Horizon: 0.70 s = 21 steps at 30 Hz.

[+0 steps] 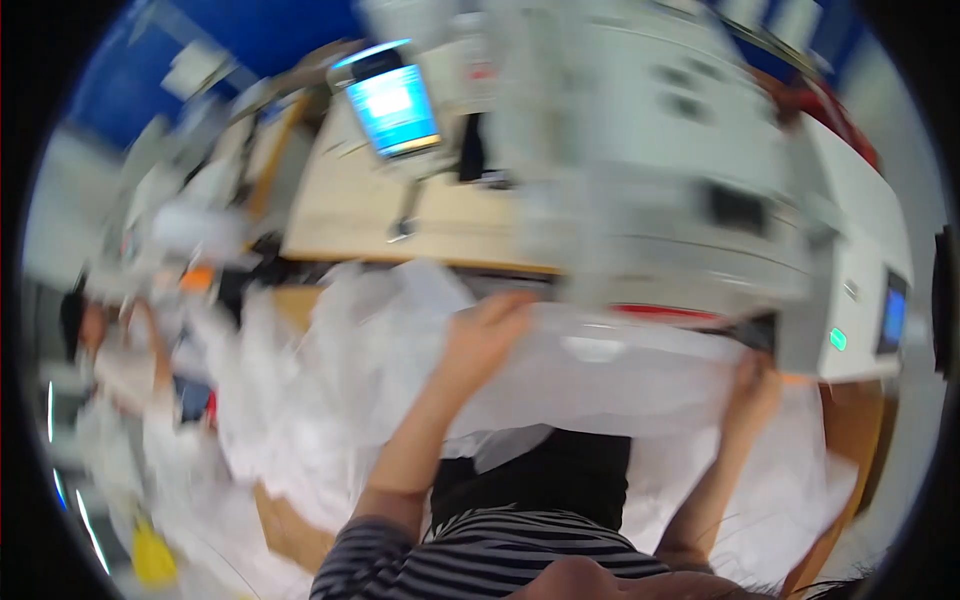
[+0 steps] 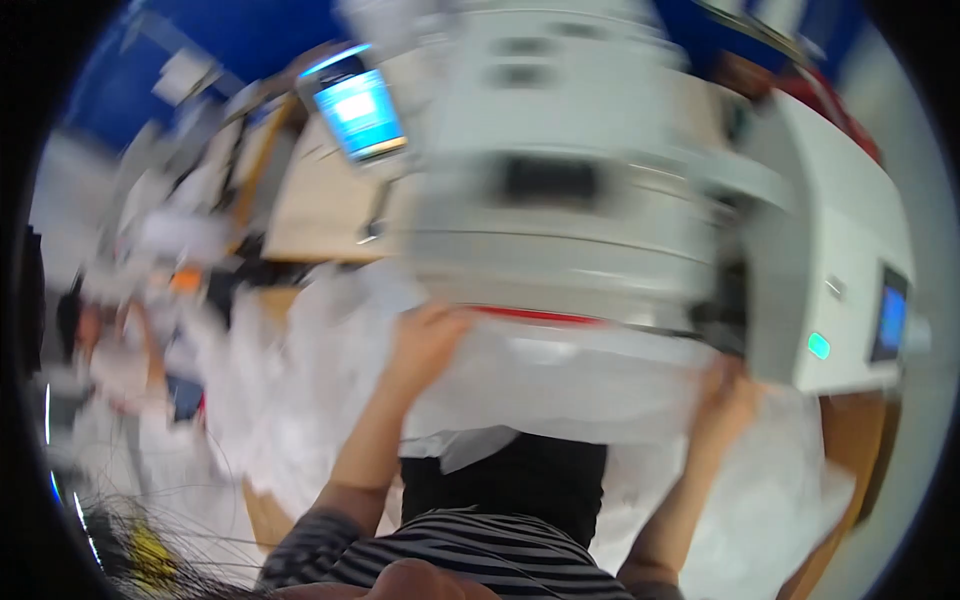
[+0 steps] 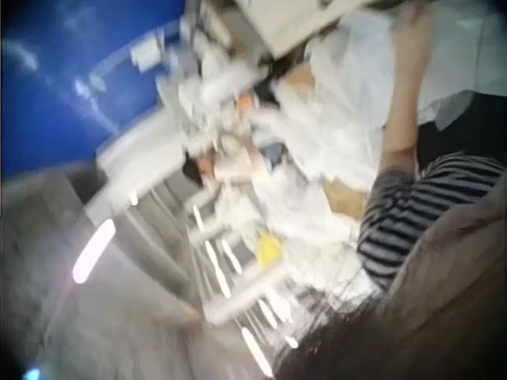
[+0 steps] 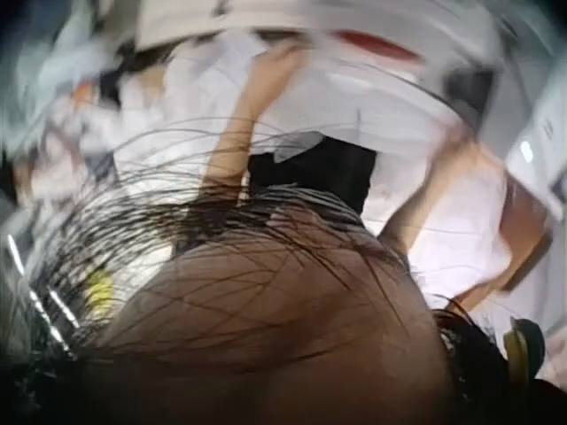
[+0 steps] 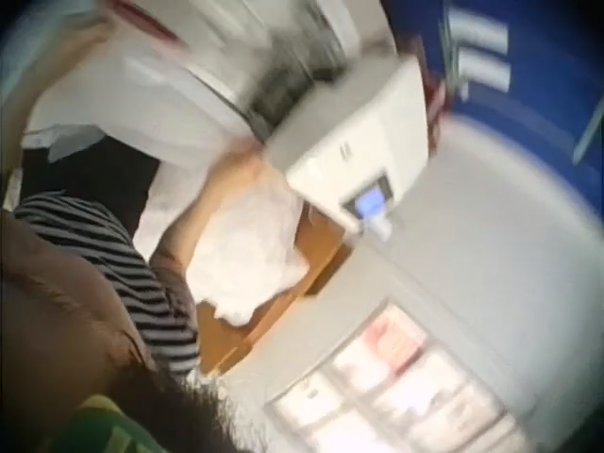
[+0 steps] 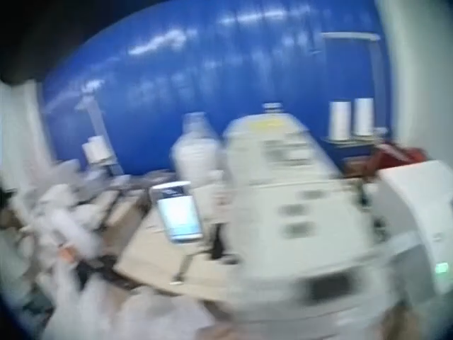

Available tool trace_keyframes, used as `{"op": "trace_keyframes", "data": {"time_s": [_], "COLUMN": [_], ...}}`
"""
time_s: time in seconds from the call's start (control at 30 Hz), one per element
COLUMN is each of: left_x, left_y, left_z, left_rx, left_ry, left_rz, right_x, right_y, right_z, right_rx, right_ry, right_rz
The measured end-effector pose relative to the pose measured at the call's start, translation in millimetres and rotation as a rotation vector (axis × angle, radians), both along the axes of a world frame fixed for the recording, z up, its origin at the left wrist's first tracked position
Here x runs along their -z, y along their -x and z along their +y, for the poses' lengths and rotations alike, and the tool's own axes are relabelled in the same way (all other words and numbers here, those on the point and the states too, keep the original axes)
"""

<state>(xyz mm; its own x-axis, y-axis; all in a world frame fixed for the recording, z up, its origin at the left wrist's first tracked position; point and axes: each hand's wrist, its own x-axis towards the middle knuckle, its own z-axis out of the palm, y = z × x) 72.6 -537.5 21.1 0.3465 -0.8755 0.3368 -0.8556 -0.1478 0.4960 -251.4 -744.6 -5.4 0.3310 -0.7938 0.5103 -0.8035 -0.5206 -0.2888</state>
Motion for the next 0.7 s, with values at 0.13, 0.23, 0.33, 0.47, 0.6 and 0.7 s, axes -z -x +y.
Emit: {"op": "trace_keyframes", "data": {"time_s": [0.13, 0.23, 0.33, 0.47, 0.6, 0.7], "left_x": [16, 9, 57, 121, 128, 149], "left_y": [-3, -5, -27, -124, -179, -170], "left_z": [-23, -8, 53, 244, 485, 552], "left_rx": [-0.012, 0.059, -0.198, -0.973, -1.961, -2.346], "left_ry": [0.291, 0.057, 0.213, -0.102, -0.449, -0.373], "left_rz": [-0.11, -0.076, 0.076, 0.045, -0.323, 0.054], "right_x": [-19, 7, -18, -23, -53, -60], "right_y": [-4, 11, -15, -8, -54, -46], "right_z": [-15, -47, -9, -4, 23, 23], "right_rx": [0.054, -0.059, -0.206, -0.026, 0.084, 0.205], "right_ry": [-0.207, -0.201, -0.1, -0.142, -0.304, -0.197], "right_rz": [0.095, -0.242, -0.358, -0.519, -0.955, -0.846]}}
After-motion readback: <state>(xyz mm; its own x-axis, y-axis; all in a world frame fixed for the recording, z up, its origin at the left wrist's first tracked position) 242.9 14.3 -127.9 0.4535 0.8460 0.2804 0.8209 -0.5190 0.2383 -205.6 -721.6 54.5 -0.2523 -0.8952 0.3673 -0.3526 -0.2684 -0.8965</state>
